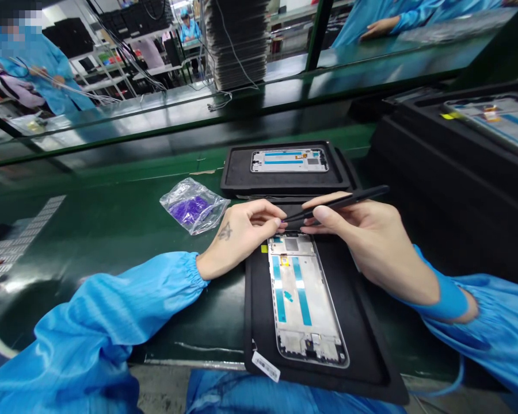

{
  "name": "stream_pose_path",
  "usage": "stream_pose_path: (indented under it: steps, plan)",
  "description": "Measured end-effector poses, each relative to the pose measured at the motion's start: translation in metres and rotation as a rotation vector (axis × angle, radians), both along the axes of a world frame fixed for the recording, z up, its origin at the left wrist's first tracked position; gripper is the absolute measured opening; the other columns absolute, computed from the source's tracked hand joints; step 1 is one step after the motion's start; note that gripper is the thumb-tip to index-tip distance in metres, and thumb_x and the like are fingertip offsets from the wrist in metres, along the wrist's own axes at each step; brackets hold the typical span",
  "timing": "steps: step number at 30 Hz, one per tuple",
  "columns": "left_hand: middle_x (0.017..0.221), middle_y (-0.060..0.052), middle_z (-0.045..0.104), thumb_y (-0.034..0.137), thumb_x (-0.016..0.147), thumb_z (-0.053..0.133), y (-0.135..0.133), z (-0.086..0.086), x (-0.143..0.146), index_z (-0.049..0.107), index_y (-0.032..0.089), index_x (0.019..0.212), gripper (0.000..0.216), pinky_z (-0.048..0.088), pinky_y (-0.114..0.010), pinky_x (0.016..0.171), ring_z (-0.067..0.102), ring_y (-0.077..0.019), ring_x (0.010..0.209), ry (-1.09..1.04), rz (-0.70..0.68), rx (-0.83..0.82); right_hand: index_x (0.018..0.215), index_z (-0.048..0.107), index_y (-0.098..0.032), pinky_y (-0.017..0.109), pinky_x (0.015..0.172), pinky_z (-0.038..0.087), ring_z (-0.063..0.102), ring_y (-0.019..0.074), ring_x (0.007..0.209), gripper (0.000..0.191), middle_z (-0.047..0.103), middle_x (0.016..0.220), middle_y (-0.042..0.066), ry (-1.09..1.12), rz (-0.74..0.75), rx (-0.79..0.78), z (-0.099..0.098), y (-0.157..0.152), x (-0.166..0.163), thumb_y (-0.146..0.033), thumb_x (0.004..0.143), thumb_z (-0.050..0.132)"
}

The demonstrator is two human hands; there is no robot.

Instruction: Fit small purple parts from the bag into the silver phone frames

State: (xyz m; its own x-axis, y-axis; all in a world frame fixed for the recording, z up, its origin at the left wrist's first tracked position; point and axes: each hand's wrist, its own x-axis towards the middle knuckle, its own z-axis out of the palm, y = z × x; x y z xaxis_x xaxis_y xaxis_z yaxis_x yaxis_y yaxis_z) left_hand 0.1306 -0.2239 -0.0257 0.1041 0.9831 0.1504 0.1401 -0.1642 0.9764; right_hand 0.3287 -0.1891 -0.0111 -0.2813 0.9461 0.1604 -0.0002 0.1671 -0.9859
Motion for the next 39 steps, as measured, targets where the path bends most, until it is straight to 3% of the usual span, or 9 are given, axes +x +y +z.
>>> stream_pose_path:
  steps: [8, 13, 18, 23, 31, 39]
  plan:
    - [0.081, -0.001, 0.071, 0.021, 0.079, 0.074, 0.008, 0.008, -0.003, 0.071, 0.012, 0.088, 0.013, 0.054, -0.020, 0.075, 0.067, -0.0087, 0.073, -0.204, 0.034, -0.178, 0.092, 0.078, -0.024, 0.035, 0.072, 0.067, 0.074, 0.0178, 0.070, 0.025, 0.076, 0.089, 0.001, 0.010, -0.043, 0.029, -0.002, 0.002, 0.005, -0.046, 0.080, 0.081]
    - [0.083, -0.002, 0.069, 0.022, 0.081, 0.071, 0.012, 0.013, -0.009, 0.067, 0.012, 0.089, 0.012, 0.052, -0.021, 0.076, 0.067, -0.0093, 0.076, -0.250, -0.019, -0.244, 0.089, 0.078, -0.025, 0.036, 0.074, 0.067, 0.074, 0.0178, 0.074, 0.023, 0.074, 0.091, 0.000, 0.031, -0.047, 0.026, -0.001, 0.003, 0.005, -0.046, 0.079, 0.082]
    - [0.082, -0.001, 0.068, 0.014, 0.085, 0.060, 0.018, 0.011, -0.017, 0.068, 0.014, 0.094, 0.012, 0.049, -0.021, 0.072, 0.063, -0.0098, 0.073, 0.032, -0.071, -0.068, 0.090, 0.078, -0.026, 0.035, 0.074, 0.066, 0.074, 0.0178, 0.075, 0.023, 0.074, 0.089, 0.000, 0.027, -0.056, 0.030, -0.002, 0.003, 0.006, -0.045, 0.079, 0.082]
    - [0.098, -0.002, 0.074, 0.015, 0.094, 0.053, 0.019, 0.012, -0.025, 0.073, 0.017, 0.097, 0.021, 0.046, -0.023, 0.081, 0.066, -0.0136, 0.089, 0.422, -0.212, 0.134, 0.090, 0.078, -0.025, 0.034, 0.072, 0.066, 0.074, 0.0164, 0.070, 0.024, 0.075, 0.087, 0.000, 0.035, -0.062, 0.028, -0.001, 0.006, 0.007, -0.046, 0.079, 0.082]
    - [0.088, 0.000, 0.072, 0.018, 0.096, 0.053, 0.010, 0.026, -0.025, 0.067, 0.017, 0.097, 0.015, 0.049, -0.023, 0.077, 0.068, -0.0137, 0.082, 0.466, -0.183, 0.167, 0.088, 0.078, -0.024, 0.035, 0.074, 0.067, 0.075, 0.0182, 0.070, 0.025, 0.074, 0.085, 0.000, 0.026, -0.049, 0.049, -0.002, 0.009, 0.007, -0.047, 0.080, 0.080]
    - [0.093, -0.004, 0.070, 0.008, 0.099, 0.045, 0.012, 0.022, -0.033, 0.066, 0.016, 0.099, 0.022, 0.048, -0.025, 0.077, 0.065, -0.0141, 0.085, 0.822, -0.248, 0.451, 0.087, 0.075, -0.018, 0.030, 0.072, 0.065, 0.072, 0.0155, 0.071, 0.030, 0.072, 0.082, 0.001, 0.053, -0.001, 0.044, 0.002, 0.008, 0.007, -0.046, 0.080, 0.080]
